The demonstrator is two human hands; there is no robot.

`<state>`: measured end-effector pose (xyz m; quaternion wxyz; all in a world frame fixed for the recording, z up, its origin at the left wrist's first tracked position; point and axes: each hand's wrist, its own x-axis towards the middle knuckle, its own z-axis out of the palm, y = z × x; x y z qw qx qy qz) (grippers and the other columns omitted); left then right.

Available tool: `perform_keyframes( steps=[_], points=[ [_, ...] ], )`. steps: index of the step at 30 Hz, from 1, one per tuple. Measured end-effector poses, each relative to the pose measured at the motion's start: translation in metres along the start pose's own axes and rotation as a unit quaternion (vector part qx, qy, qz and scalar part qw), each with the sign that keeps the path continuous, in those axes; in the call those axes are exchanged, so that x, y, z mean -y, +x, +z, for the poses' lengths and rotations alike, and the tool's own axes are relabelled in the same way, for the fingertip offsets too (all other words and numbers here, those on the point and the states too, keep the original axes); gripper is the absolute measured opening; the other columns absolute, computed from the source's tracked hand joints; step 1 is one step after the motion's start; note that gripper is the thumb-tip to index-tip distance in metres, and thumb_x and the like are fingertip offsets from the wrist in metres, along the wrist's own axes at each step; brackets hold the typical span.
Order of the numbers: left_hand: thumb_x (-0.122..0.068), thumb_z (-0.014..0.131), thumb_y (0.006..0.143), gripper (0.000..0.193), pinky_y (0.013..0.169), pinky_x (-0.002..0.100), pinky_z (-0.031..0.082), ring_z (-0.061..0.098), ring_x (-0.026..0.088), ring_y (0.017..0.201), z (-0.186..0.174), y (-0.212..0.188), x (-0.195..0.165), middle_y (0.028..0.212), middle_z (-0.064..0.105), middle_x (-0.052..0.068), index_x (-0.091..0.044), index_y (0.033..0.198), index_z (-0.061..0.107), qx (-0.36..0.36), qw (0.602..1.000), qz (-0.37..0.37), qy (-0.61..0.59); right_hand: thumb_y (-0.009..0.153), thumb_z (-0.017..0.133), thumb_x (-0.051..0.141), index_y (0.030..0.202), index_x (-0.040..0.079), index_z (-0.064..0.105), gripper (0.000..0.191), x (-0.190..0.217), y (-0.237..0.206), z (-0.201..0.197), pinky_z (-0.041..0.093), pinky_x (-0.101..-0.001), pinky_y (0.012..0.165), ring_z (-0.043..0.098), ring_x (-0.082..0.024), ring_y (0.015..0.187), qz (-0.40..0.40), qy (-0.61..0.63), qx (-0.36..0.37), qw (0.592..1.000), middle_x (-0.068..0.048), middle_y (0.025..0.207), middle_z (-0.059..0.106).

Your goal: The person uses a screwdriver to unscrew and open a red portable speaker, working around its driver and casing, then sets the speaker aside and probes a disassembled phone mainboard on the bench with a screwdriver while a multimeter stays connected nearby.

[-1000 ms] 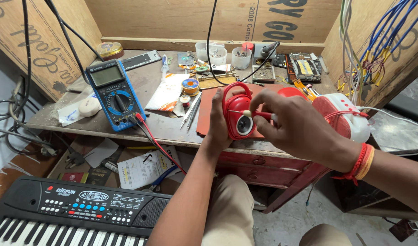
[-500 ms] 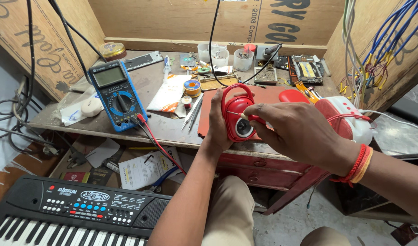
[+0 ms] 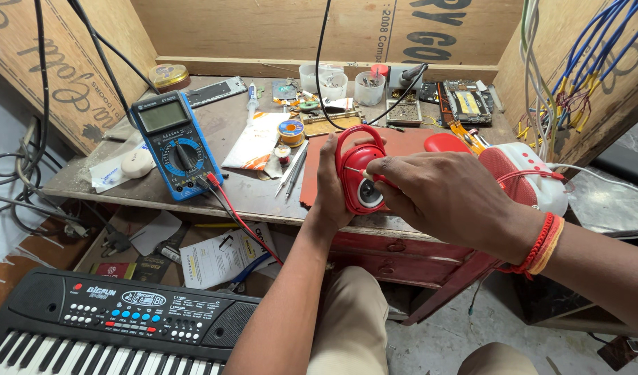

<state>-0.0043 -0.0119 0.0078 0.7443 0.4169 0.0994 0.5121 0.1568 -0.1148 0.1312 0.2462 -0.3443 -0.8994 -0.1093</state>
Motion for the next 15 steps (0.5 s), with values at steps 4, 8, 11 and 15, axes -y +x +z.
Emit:
perform_keyframes(
  steps=[4, 8, 11, 15],
  points=[
    [-0.069, 0.032, 0.102, 0.081, 0.081, 0.038, 0.062, 0.072, 0.023, 0.092, 0.0002, 0.0001, 0.0004, 0.104, 0.072, 0.015, 0.001, 0.134, 0.059, 0.004, 1.000, 0.002, -0.002, 0.097, 0.062, 0.025, 0.111, 0.007, 0.065, 0.023, 0.0001, 0.0009, -0.0001, 0.048, -0.0461, 0.054, 0.067, -0.032, 0.064, 0.005, -0.002, 0.011, 1.000, -0.013, 0.073, 0.068],
    [-0.068, 0.032, 0.103, 0.081, 0.082, 0.038, 0.062, 0.071, 0.023, 0.092, 0.0005, 0.0002, 0.0004, 0.105, 0.072, 0.015, 0.002, 0.134, 0.058, 0.010, 1.000, 0.010, -0.004, 0.097, 0.062, 0.025, 0.110, 0.008, 0.065, 0.022, 0.0002, 0.0001, -0.0001, 0.048, -0.0462, 0.053, 0.067, -0.033, 0.063, 0.012, -0.002, 0.012, 1.000, -0.013, 0.072, 0.068],
    [-0.069, 0.031, 0.103, 0.081, 0.083, 0.039, 0.062, 0.072, 0.024, 0.093, 0.0009, -0.0005, 0.0005, 0.106, 0.072, 0.016, 0.001, 0.135, 0.058, 0.009, 1.000, 0.002, -0.011, 0.097, 0.063, 0.025, 0.110, 0.008, 0.065, 0.021, 0.0005, -0.0013, -0.0001, 0.048, -0.0458, 0.051, 0.067, -0.033, 0.062, 0.012, 0.007, 0.008, 1.000, -0.013, 0.072, 0.068],
    [-0.069, 0.031, 0.102, 0.082, 0.084, 0.039, 0.062, 0.073, 0.025, 0.095, 0.0017, -0.0003, 0.0008, 0.107, 0.072, 0.017, 0.001, 0.134, 0.058, 0.009, 1.000, -0.006, -0.027, 0.095, 0.065, 0.024, 0.112, 0.007, 0.064, 0.024, 0.0011, -0.0028, -0.0002, 0.047, -0.0465, 0.051, 0.066, -0.033, 0.062, 0.006, 0.009, 0.003, 1.000, -0.013, 0.072, 0.068]
  ],
)
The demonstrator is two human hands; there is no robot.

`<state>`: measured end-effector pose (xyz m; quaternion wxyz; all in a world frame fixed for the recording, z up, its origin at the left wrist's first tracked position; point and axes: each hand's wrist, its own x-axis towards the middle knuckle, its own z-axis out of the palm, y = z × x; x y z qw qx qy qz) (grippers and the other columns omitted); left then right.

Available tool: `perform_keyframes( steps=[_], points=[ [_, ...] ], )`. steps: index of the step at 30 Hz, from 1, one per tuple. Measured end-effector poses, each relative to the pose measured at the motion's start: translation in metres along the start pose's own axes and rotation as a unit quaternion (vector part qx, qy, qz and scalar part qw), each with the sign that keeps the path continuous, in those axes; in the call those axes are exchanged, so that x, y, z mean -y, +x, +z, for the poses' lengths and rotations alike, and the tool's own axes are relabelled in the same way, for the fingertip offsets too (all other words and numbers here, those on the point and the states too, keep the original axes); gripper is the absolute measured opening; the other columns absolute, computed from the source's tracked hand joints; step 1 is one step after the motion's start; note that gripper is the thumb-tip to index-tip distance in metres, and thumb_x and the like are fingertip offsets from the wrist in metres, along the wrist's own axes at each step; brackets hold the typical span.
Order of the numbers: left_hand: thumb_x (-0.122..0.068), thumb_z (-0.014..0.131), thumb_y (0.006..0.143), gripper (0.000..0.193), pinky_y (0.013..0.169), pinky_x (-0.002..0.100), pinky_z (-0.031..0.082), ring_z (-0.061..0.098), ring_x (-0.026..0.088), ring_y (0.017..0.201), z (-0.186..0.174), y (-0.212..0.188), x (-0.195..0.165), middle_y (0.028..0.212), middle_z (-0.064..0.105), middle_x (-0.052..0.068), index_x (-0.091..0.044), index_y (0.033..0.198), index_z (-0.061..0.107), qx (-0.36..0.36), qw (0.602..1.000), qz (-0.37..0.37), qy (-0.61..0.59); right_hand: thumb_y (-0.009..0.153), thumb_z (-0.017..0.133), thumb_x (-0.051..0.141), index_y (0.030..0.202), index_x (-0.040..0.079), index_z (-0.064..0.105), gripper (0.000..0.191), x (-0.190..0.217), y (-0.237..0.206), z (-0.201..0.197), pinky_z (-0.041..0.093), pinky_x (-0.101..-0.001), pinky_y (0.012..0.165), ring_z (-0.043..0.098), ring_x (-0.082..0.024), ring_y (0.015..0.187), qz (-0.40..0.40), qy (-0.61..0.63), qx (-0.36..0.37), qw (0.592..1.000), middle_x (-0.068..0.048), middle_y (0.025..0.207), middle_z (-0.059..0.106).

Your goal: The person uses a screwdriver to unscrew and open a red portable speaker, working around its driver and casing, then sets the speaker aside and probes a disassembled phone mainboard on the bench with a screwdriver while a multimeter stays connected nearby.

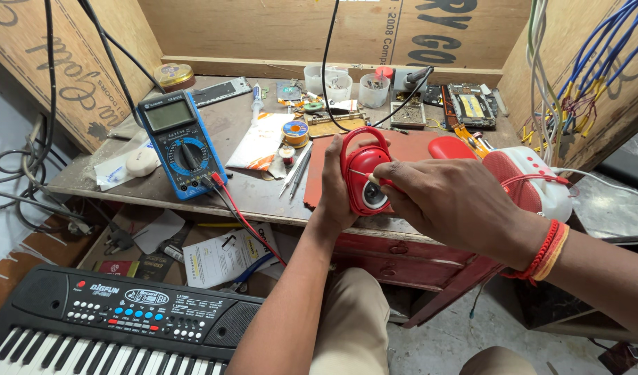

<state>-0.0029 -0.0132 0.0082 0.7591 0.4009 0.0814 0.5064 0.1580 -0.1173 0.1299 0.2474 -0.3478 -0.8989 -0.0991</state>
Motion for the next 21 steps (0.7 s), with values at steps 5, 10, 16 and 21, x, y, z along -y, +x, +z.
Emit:
perform_keyframes(
  steps=[5, 10, 16, 21],
  points=[
    [-0.068, 0.030, 0.104, 0.079, 0.084, 0.038, 0.062, 0.072, 0.024, 0.094, -0.0009, 0.0014, 0.0011, 0.106, 0.071, 0.017, 0.001, 0.133, 0.058, -0.001, 1.000, 0.019, 0.015, 0.096, 0.064, 0.026, 0.111, 0.007, 0.065, 0.024, 0.0019, -0.0007, 0.0013, 0.048, -0.0463, 0.051, 0.066, -0.033, 0.060, 0.014, -0.020, -0.001, 1.000, -0.013, 0.069, 0.068],
    [-0.066, 0.029, 0.105, 0.077, 0.081, 0.037, 0.062, 0.071, 0.022, 0.092, -0.0018, 0.0030, 0.0039, 0.104, 0.071, 0.014, -0.001, 0.132, 0.058, -0.011, 0.999, 0.027, 0.040, 0.098, 0.062, 0.030, 0.109, 0.010, 0.066, 0.023, 0.0048, -0.0022, 0.0031, 0.048, -0.0460, 0.049, 0.066, -0.031, 0.057, 0.053, -0.050, 0.007, 0.997, -0.012, 0.064, 0.066],
    [-0.065, 0.029, 0.106, 0.076, 0.081, 0.036, 0.061, 0.071, 0.022, 0.092, -0.0015, 0.0026, 0.0045, 0.103, 0.071, 0.014, -0.001, 0.133, 0.058, -0.010, 0.998, 0.031, 0.050, 0.098, 0.062, 0.030, 0.109, 0.010, 0.067, 0.024, 0.0061, -0.0022, 0.0018, 0.048, -0.0457, 0.048, 0.066, -0.031, 0.056, 0.056, -0.044, 0.010, 0.997, -0.011, 0.065, 0.067],
    [-0.065, 0.028, 0.103, 0.075, 0.081, 0.037, 0.062, 0.072, 0.023, 0.091, -0.0019, 0.0035, 0.0046, 0.101, 0.072, 0.015, -0.001, 0.129, 0.059, -0.012, 0.998, 0.034, 0.054, 0.097, 0.062, 0.022, 0.110, 0.003, 0.065, 0.023, 0.0041, 0.0014, -0.0056, 0.047, -0.0456, 0.049, 0.065, -0.028, 0.061, -0.010, -0.052, 0.049, 0.997, -0.011, 0.070, 0.064]
  ],
)
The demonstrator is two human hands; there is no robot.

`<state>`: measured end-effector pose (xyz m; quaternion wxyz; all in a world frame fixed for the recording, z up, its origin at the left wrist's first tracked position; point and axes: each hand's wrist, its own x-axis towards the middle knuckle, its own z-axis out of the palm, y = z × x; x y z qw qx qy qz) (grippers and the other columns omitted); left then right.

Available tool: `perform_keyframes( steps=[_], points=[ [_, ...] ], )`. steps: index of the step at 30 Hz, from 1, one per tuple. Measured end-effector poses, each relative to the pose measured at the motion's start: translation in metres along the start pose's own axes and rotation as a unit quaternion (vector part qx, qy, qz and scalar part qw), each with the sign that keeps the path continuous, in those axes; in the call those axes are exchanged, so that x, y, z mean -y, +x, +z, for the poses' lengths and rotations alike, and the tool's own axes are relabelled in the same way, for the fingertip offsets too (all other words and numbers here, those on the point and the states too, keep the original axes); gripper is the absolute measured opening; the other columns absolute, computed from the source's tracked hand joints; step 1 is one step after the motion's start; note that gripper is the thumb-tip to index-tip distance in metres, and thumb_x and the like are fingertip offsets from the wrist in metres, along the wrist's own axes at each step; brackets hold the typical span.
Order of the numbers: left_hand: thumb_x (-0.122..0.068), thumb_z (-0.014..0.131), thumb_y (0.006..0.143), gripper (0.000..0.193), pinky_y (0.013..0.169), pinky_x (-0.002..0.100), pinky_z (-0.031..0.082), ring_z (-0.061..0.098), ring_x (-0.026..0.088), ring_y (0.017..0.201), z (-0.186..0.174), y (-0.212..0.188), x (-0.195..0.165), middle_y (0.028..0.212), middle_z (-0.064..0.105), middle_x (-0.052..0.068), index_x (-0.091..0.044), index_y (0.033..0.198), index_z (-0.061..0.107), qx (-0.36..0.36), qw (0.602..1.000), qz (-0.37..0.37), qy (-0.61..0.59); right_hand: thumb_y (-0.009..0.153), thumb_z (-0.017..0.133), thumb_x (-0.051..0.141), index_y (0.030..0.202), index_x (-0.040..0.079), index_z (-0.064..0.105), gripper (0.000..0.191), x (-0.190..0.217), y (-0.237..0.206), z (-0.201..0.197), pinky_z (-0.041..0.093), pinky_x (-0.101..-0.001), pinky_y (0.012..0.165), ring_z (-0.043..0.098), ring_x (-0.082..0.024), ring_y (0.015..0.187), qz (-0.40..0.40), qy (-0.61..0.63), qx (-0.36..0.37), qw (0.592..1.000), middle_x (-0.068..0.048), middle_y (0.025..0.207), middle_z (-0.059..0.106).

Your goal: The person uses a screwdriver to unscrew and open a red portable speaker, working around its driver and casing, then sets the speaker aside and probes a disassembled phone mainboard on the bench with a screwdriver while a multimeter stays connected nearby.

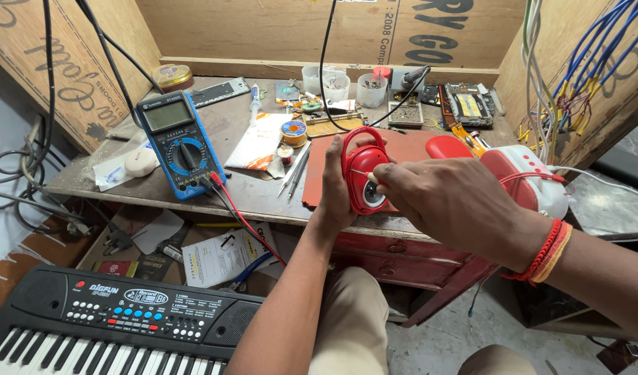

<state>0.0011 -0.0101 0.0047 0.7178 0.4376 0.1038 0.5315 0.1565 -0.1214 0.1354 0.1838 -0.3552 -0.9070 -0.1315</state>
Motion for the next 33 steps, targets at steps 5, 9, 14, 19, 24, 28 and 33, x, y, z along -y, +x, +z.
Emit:
perform_keyframes(
  steps=[5, 9, 14, 19, 24, 28, 33],
  points=[
    [-0.065, 0.030, 0.105, 0.074, 0.076, 0.035, 0.060, 0.069, 0.020, 0.089, -0.001, 0.001, 0.004, 0.101, 0.069, 0.012, -0.001, 0.130, 0.059, 0.001, 1.000, 0.006, 0.020, 0.089, 0.061, 0.015, 0.112, 0.002, 0.064, 0.027, -0.002, 0.005, -0.006, 0.053, -0.0401, 0.061, 0.067, -0.025, 0.078, -0.066, -0.096, -0.018, 0.993, -0.009, 0.084, 0.064],
    [-0.065, 0.031, 0.107, 0.074, 0.074, 0.033, 0.059, 0.068, 0.018, 0.088, -0.002, 0.001, 0.005, 0.100, 0.068, 0.011, -0.001, 0.131, 0.058, 0.008, 1.000, 0.014, 0.022, 0.088, 0.061, 0.017, 0.099, 0.002, 0.062, 0.018, 0.000, 0.009, -0.011, 0.053, -0.0374, 0.058, 0.065, -0.021, 0.073, -0.081, -0.163, 0.068, 0.981, -0.007, 0.079, 0.062],
    [-0.064, 0.032, 0.106, 0.071, 0.076, 0.033, 0.060, 0.069, 0.019, 0.088, -0.001, 0.001, 0.007, 0.100, 0.069, 0.012, -0.003, 0.131, 0.056, 0.016, 0.999, 0.015, 0.033, 0.088, 0.061, 0.021, 0.099, 0.004, 0.062, 0.020, 0.001, 0.010, -0.021, 0.053, -0.0343, 0.052, 0.062, -0.019, 0.069, -0.129, -0.239, 0.096, 0.957, -0.005, 0.074, 0.060],
    [-0.063, 0.034, 0.105, 0.067, 0.074, 0.034, 0.060, 0.069, 0.020, 0.087, -0.001, 0.003, 0.012, 0.101, 0.069, 0.013, -0.005, 0.132, 0.053, -0.002, 1.000, 0.005, 0.028, 0.089, 0.060, 0.021, 0.100, 0.002, 0.064, 0.022, -0.007, 0.010, -0.023, 0.054, -0.0332, 0.052, 0.062, -0.017, 0.069, -0.145, -0.282, 0.140, 0.938, -0.004, 0.070, 0.061],
    [-0.064, 0.035, 0.105, 0.066, 0.069, 0.035, 0.060, 0.069, 0.021, 0.081, -0.001, 0.004, 0.018, 0.099, 0.068, 0.014, -0.005, 0.131, 0.052, -0.004, 1.000, 0.009, 0.024, 0.092, 0.061, 0.021, 0.112, -0.004, 0.066, 0.033, -0.018, 0.003, -0.021, 0.054, -0.0329, 0.056, 0.061, -0.014, 0.066, -0.184, -0.313, 0.133, 0.922, -0.002, 0.067, 0.063],
    [-0.063, 0.037, 0.105, 0.069, 0.076, 0.033, 0.060, 0.071, 0.020, 0.088, -0.002, 0.005, 0.020, 0.103, 0.069, 0.015, -0.004, 0.135, 0.053, -0.033, 0.998, 0.012, 0.049, 0.094, 0.059, 0.018, 0.097, 0.002, 0.068, 0.019, -0.016, 0.003, -0.016, 0.052, -0.0389, 0.044, 0.063, -0.019, 0.056, -0.089, -0.199, 0.150, 0.964, -0.005, 0.060, 0.062],
    [-0.063, 0.037, 0.105, 0.069, 0.075, 0.033, 0.060, 0.071, 0.021, 0.087, -0.002, 0.005, 0.022, 0.102, 0.068, 0.015, -0.003, 0.135, 0.053, -0.026, 0.998, 0.022, 0.058, 0.093, 0.062, 0.027, 0.076, 0.004, 0.066, 0.029, -0.008, -0.006, -0.006, 0.047, -0.0450, 0.043, 0.064, -0.027, 0.048, 0.011, -0.058, 0.044, 0.997, -0.009, 0.051, 0.061]
  ],
)
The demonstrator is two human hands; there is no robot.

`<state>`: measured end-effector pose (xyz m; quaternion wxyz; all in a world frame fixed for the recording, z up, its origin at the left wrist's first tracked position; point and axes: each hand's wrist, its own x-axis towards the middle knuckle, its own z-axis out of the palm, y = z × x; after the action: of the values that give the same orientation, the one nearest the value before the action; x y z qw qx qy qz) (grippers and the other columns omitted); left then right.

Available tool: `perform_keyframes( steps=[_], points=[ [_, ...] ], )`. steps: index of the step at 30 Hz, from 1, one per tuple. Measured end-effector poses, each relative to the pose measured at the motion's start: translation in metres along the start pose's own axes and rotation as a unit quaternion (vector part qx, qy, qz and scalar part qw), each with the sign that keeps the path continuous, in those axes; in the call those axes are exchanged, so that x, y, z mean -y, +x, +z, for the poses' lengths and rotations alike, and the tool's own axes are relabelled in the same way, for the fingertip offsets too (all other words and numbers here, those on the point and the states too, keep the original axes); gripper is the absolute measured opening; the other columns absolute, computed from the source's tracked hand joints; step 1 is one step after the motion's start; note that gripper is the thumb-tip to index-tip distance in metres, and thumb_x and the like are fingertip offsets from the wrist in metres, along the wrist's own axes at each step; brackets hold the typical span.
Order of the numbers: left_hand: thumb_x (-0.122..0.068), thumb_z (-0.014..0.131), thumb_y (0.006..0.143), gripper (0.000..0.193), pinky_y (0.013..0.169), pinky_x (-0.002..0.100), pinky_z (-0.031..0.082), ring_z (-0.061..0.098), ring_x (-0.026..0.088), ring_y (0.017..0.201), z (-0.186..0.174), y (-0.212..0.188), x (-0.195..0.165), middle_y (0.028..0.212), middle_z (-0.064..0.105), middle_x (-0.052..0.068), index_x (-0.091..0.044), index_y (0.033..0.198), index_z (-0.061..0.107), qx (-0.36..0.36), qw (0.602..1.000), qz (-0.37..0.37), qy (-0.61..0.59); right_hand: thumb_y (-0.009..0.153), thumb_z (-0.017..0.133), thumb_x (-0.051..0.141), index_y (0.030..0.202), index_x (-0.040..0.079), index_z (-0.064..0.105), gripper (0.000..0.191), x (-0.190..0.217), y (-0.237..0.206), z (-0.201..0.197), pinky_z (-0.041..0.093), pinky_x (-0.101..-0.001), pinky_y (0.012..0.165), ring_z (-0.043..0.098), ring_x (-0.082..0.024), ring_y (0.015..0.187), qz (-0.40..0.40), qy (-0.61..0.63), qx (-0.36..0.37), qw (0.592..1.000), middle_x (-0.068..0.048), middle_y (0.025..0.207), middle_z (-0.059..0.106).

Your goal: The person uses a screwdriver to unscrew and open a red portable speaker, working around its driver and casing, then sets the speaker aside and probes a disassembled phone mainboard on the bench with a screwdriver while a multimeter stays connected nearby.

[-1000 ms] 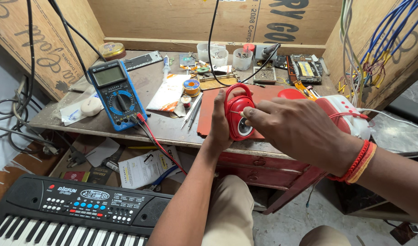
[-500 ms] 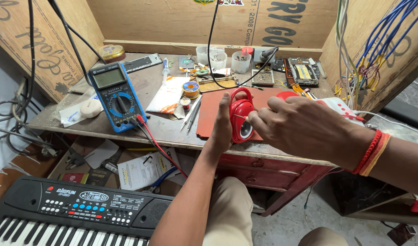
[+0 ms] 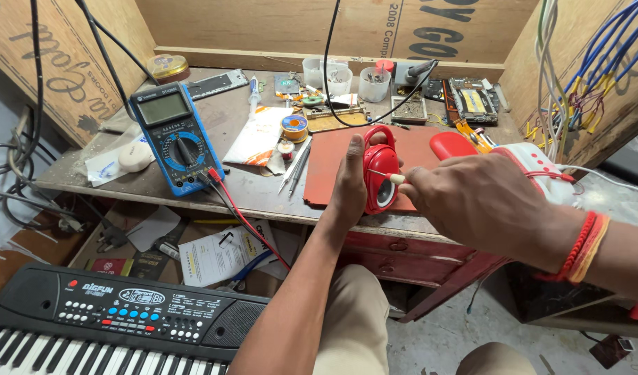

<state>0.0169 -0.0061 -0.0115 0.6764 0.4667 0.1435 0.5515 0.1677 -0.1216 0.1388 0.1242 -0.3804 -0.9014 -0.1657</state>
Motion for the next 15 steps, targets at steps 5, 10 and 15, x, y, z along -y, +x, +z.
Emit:
perform_keyframes(
  steps=[5, 10, 15],
  points=[
    [-0.063, 0.036, 0.106, 0.070, 0.073, 0.034, 0.059, 0.070, 0.021, 0.086, 0.000, 0.002, 0.002, 0.102, 0.069, 0.016, -0.002, 0.135, 0.053, -0.001, 0.999, 0.023, 0.021, 0.105, 0.056, 0.030, 0.098, 0.000, 0.077, 0.037, 0.007, -0.006, 0.026, 0.035, -0.0415, 0.042, 0.045, -0.020, 0.044, 0.392, 0.358, -0.003, 0.847, -0.005, 0.051, 0.047],
    [-0.062, 0.034, 0.106, 0.069, 0.073, 0.034, 0.060, 0.070, 0.021, 0.086, 0.001, 0.001, 0.001, 0.102, 0.069, 0.016, -0.003, 0.136, 0.053, -0.007, 1.000, 0.005, 0.013, 0.106, 0.053, 0.032, 0.102, 0.004, 0.078, 0.037, 0.005, -0.015, 0.032, 0.037, -0.0409, 0.040, 0.044, -0.017, 0.041, 0.441, 0.425, 0.039, 0.790, -0.004, 0.049, 0.044],
    [-0.061, 0.034, 0.104, 0.067, 0.069, 0.035, 0.060, 0.071, 0.022, 0.083, 0.001, 0.002, -0.002, 0.097, 0.068, 0.014, -0.005, 0.134, 0.054, -0.011, 0.999, -0.033, -0.001, 0.086, 0.072, 0.027, 0.113, 0.000, 0.061, 0.040, -0.009, -0.006, 0.009, 0.048, -0.0354, 0.048, 0.060, -0.015, 0.050, 0.292, 0.190, -0.005, 0.937, -0.003, 0.064, 0.063]
  ],
)
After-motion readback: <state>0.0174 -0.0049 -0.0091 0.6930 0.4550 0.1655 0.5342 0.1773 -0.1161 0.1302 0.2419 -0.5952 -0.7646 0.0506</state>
